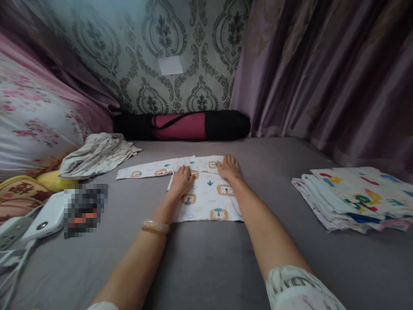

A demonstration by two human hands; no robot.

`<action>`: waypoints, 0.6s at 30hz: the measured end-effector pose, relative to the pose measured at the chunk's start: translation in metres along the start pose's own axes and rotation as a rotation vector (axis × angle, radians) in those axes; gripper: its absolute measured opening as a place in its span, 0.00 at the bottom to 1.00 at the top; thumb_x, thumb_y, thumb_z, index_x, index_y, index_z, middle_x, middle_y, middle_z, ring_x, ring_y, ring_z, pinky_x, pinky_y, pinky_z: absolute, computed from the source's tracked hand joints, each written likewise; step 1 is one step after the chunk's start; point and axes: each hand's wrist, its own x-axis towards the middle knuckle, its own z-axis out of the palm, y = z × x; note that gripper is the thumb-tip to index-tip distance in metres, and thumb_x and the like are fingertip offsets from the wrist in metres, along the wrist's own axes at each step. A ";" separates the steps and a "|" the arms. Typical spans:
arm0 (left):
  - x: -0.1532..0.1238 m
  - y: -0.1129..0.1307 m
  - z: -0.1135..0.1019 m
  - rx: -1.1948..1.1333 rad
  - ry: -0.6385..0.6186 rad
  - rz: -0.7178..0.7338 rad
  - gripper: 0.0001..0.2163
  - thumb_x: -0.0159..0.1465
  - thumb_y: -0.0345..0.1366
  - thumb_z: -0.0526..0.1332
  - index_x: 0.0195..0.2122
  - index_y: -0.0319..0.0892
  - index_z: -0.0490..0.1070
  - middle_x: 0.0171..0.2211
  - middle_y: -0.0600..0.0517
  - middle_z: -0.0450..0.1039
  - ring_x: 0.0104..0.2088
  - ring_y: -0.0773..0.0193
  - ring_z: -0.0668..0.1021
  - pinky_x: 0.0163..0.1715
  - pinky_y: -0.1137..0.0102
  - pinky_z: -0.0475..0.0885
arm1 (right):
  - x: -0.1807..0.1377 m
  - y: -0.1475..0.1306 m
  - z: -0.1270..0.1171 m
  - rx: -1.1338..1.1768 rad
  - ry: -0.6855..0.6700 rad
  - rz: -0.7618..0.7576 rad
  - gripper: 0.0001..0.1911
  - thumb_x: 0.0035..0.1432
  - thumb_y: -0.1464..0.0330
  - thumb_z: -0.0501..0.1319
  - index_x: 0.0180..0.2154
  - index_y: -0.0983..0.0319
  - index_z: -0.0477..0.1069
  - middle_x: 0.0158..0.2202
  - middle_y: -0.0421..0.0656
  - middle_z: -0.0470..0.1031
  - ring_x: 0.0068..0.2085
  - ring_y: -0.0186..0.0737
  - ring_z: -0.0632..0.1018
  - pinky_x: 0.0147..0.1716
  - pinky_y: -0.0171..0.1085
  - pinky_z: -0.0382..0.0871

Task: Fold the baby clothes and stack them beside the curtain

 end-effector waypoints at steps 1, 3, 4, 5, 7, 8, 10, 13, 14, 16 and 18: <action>0.000 0.000 0.000 -0.005 -0.002 0.008 0.25 0.70 0.41 0.47 0.63 0.29 0.56 0.66 0.33 0.54 0.66 0.49 0.58 0.63 0.58 0.53 | -0.001 -0.001 -0.001 0.003 -0.009 0.003 0.37 0.67 0.55 0.37 0.68 0.74 0.45 0.70 0.54 0.43 0.69 0.51 0.47 0.65 0.47 0.42; 0.000 -0.001 -0.001 -0.016 0.002 0.027 0.25 0.70 0.40 0.48 0.63 0.29 0.57 0.65 0.32 0.55 0.66 0.49 0.58 0.62 0.57 0.54 | -0.002 -0.002 -0.002 0.008 -0.020 0.003 0.37 0.67 0.55 0.37 0.68 0.74 0.44 0.70 0.54 0.43 0.69 0.51 0.46 0.65 0.47 0.41; 0.000 -0.001 -0.001 -0.022 0.007 0.033 0.25 0.69 0.40 0.48 0.63 0.29 0.57 0.65 0.32 0.55 0.65 0.49 0.59 0.62 0.56 0.54 | -0.002 -0.002 -0.003 0.010 -0.023 0.004 0.37 0.67 0.55 0.37 0.68 0.74 0.44 0.70 0.54 0.43 0.69 0.51 0.46 0.65 0.47 0.40; 0.000 -0.001 -0.001 -0.027 0.011 0.033 0.25 0.69 0.40 0.48 0.63 0.30 0.57 0.64 0.32 0.56 0.65 0.49 0.59 0.62 0.56 0.54 | -0.002 -0.003 -0.003 0.011 -0.026 0.005 0.37 0.67 0.55 0.37 0.68 0.74 0.44 0.70 0.54 0.43 0.69 0.51 0.46 0.65 0.47 0.40; 0.000 -0.001 -0.002 -0.033 0.010 0.027 0.24 0.69 0.40 0.48 0.63 0.31 0.58 0.64 0.33 0.56 0.65 0.48 0.59 0.61 0.56 0.55 | -0.001 -0.002 -0.005 0.016 -0.032 0.002 0.37 0.67 0.56 0.38 0.68 0.74 0.45 0.70 0.54 0.43 0.69 0.50 0.46 0.65 0.46 0.41; 0.000 -0.001 -0.002 -0.034 0.008 0.022 0.24 0.69 0.40 0.48 0.63 0.32 0.57 0.65 0.33 0.56 0.65 0.48 0.59 0.62 0.57 0.55 | 0.000 0.000 -0.007 0.023 -0.038 0.000 0.36 0.67 0.56 0.39 0.67 0.73 0.46 0.70 0.54 0.44 0.69 0.50 0.47 0.65 0.46 0.42; 0.000 0.000 -0.003 -0.036 0.002 0.014 0.25 0.69 0.40 0.48 0.65 0.34 0.55 0.65 0.34 0.56 0.65 0.47 0.60 0.61 0.57 0.55 | 0.004 0.004 -0.012 0.060 -0.054 -0.017 0.36 0.66 0.56 0.44 0.67 0.72 0.48 0.69 0.54 0.47 0.68 0.49 0.50 0.64 0.44 0.45; 0.000 0.000 -0.006 -0.046 0.004 0.017 0.26 0.69 0.39 0.48 0.67 0.37 0.53 0.65 0.36 0.54 0.65 0.46 0.59 0.61 0.57 0.55 | 0.009 0.010 -0.020 0.115 -0.046 -0.029 0.34 0.65 0.60 0.46 0.67 0.69 0.48 0.69 0.52 0.49 0.68 0.46 0.54 0.63 0.41 0.48; 0.000 0.000 -0.007 -0.050 0.004 0.020 0.26 0.69 0.39 0.48 0.66 0.36 0.53 0.66 0.36 0.54 0.65 0.46 0.59 0.61 0.57 0.56 | 0.009 0.010 -0.022 0.121 -0.021 -0.024 0.33 0.66 0.61 0.45 0.67 0.68 0.48 0.69 0.51 0.49 0.68 0.45 0.53 0.63 0.42 0.48; 0.000 0.001 -0.008 -0.055 0.003 0.028 0.25 0.69 0.39 0.48 0.66 0.35 0.54 0.66 0.36 0.53 0.66 0.46 0.57 0.61 0.56 0.55 | 0.007 0.008 -0.024 0.119 0.028 -0.023 0.31 0.67 0.62 0.41 0.67 0.69 0.48 0.69 0.51 0.48 0.68 0.45 0.51 0.64 0.43 0.45; 0.000 0.001 -0.008 -0.056 0.006 0.046 0.25 0.69 0.38 0.48 0.65 0.35 0.54 0.67 0.37 0.52 0.67 0.46 0.56 0.62 0.57 0.55 | 0.002 0.002 -0.024 0.109 0.035 -0.078 0.32 0.68 0.61 0.40 0.67 0.71 0.48 0.70 0.52 0.47 0.69 0.45 0.48 0.65 0.42 0.42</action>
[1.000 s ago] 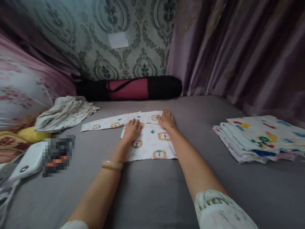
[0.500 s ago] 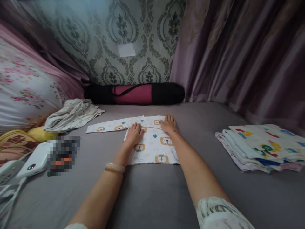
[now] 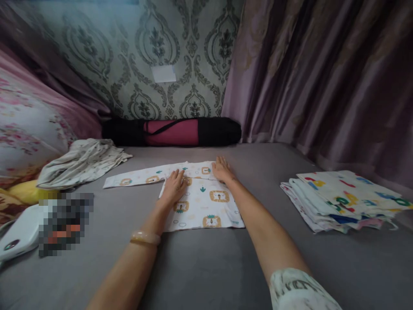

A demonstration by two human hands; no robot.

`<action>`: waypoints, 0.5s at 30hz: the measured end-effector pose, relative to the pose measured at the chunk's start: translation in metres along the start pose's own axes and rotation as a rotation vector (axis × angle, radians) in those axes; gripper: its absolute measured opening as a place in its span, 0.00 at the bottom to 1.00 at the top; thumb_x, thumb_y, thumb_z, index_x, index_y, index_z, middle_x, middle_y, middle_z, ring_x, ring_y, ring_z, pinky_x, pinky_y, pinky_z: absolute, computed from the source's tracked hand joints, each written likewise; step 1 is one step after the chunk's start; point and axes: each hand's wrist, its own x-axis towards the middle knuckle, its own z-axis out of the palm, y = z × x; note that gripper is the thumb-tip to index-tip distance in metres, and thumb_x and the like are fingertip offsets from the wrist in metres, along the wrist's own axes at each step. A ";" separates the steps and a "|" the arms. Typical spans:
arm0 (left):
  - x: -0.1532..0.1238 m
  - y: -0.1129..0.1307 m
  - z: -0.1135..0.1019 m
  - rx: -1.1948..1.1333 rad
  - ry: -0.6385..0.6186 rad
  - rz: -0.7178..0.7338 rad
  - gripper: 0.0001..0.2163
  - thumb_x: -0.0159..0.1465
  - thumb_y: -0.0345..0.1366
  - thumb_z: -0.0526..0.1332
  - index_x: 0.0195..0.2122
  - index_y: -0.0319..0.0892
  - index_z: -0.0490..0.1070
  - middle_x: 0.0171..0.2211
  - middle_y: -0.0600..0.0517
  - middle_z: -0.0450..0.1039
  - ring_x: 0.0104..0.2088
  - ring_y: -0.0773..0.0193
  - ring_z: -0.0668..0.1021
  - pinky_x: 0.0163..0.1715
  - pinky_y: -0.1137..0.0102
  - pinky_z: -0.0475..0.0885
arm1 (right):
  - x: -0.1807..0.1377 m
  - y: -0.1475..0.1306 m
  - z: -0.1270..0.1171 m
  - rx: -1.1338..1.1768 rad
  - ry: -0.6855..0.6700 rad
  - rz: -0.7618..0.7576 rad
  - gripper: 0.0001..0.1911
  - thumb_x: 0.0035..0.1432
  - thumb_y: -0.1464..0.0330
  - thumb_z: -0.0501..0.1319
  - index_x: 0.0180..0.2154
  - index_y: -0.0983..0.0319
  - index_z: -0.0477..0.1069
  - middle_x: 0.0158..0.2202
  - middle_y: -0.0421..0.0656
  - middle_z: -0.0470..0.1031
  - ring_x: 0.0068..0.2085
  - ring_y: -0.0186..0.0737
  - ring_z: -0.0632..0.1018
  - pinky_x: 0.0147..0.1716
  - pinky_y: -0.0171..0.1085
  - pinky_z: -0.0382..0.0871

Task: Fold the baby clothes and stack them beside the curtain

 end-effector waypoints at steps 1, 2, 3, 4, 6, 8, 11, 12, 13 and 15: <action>0.000 0.000 0.000 0.001 0.003 0.012 0.24 0.69 0.38 0.47 0.65 0.35 0.55 0.67 0.38 0.52 0.67 0.47 0.55 0.62 0.57 0.54 | -0.003 -0.004 0.002 -0.009 -0.015 -0.040 0.33 0.68 0.60 0.39 0.67 0.72 0.48 0.70 0.53 0.47 0.69 0.45 0.47 0.65 0.42 0.40; 0.000 0.001 0.000 0.001 0.004 0.024 0.24 0.69 0.38 0.47 0.65 0.36 0.55 0.67 0.39 0.53 0.67 0.48 0.55 0.62 0.56 0.54 | -0.006 -0.007 0.004 -0.019 -0.034 -0.072 0.33 0.68 0.58 0.39 0.67 0.72 0.48 0.70 0.53 0.46 0.69 0.46 0.46 0.66 0.43 0.39; -0.001 0.001 0.001 0.001 -0.002 0.036 0.23 0.70 0.38 0.47 0.65 0.37 0.55 0.66 0.40 0.54 0.67 0.48 0.55 0.62 0.56 0.54 | -0.008 -0.010 0.006 -0.029 -0.053 -0.090 0.34 0.68 0.57 0.38 0.67 0.71 0.48 0.70 0.53 0.45 0.70 0.46 0.46 0.66 0.44 0.38; -0.001 0.001 0.001 0.001 -0.013 0.045 0.22 0.70 0.38 0.46 0.64 0.39 0.56 0.66 0.42 0.55 0.67 0.49 0.56 0.62 0.55 0.54 | -0.010 -0.012 0.008 -0.040 -0.068 -0.095 0.34 0.69 0.56 0.38 0.68 0.69 0.48 0.70 0.52 0.44 0.70 0.47 0.45 0.66 0.47 0.37; -0.002 0.001 0.002 0.004 -0.046 0.050 0.21 0.70 0.39 0.47 0.63 0.43 0.59 0.65 0.44 0.57 0.66 0.49 0.57 0.62 0.53 0.54 | -0.014 -0.014 0.012 -0.061 -0.087 -0.081 0.33 0.69 0.55 0.37 0.68 0.64 0.47 0.70 0.52 0.44 0.70 0.48 0.45 0.65 0.51 0.36; -0.003 0.000 0.002 0.009 -0.069 0.051 0.20 0.70 0.40 0.47 0.61 0.43 0.60 0.66 0.44 0.56 0.66 0.49 0.56 0.62 0.53 0.54 | -0.015 -0.014 0.013 -0.081 -0.092 -0.073 0.32 0.69 0.55 0.37 0.69 0.61 0.46 0.70 0.52 0.44 0.69 0.49 0.46 0.65 0.53 0.37; -0.003 0.000 0.001 0.005 -0.070 0.059 0.19 0.70 0.40 0.47 0.60 0.44 0.61 0.66 0.44 0.56 0.66 0.50 0.56 0.62 0.53 0.53 | -0.017 -0.015 0.009 -0.086 -0.108 -0.060 0.33 0.69 0.55 0.37 0.69 0.61 0.45 0.70 0.52 0.43 0.70 0.49 0.45 0.65 0.53 0.37; -0.002 0.000 0.001 0.000 -0.069 0.063 0.19 0.70 0.40 0.47 0.60 0.45 0.61 0.65 0.44 0.56 0.66 0.50 0.56 0.62 0.53 0.53 | -0.017 -0.016 0.008 -0.082 -0.113 -0.050 0.33 0.69 0.55 0.37 0.69 0.61 0.45 0.71 0.52 0.43 0.70 0.49 0.45 0.65 0.53 0.36; -0.002 0.000 0.000 -0.005 -0.070 0.063 0.19 0.70 0.40 0.47 0.60 0.46 0.61 0.65 0.44 0.56 0.66 0.50 0.56 0.61 0.52 0.53 | -0.018 -0.019 0.007 -0.080 -0.110 -0.048 0.33 0.69 0.55 0.37 0.69 0.62 0.45 0.71 0.52 0.42 0.70 0.49 0.44 0.65 0.53 0.35; -0.002 0.000 0.000 -0.012 -0.078 0.050 0.19 0.70 0.40 0.47 0.60 0.45 0.61 0.65 0.44 0.56 0.66 0.51 0.56 0.62 0.53 0.53 | -0.018 -0.026 0.008 -0.073 -0.071 -0.080 0.32 0.69 0.55 0.37 0.69 0.62 0.45 0.71 0.51 0.41 0.70 0.48 0.43 0.65 0.53 0.32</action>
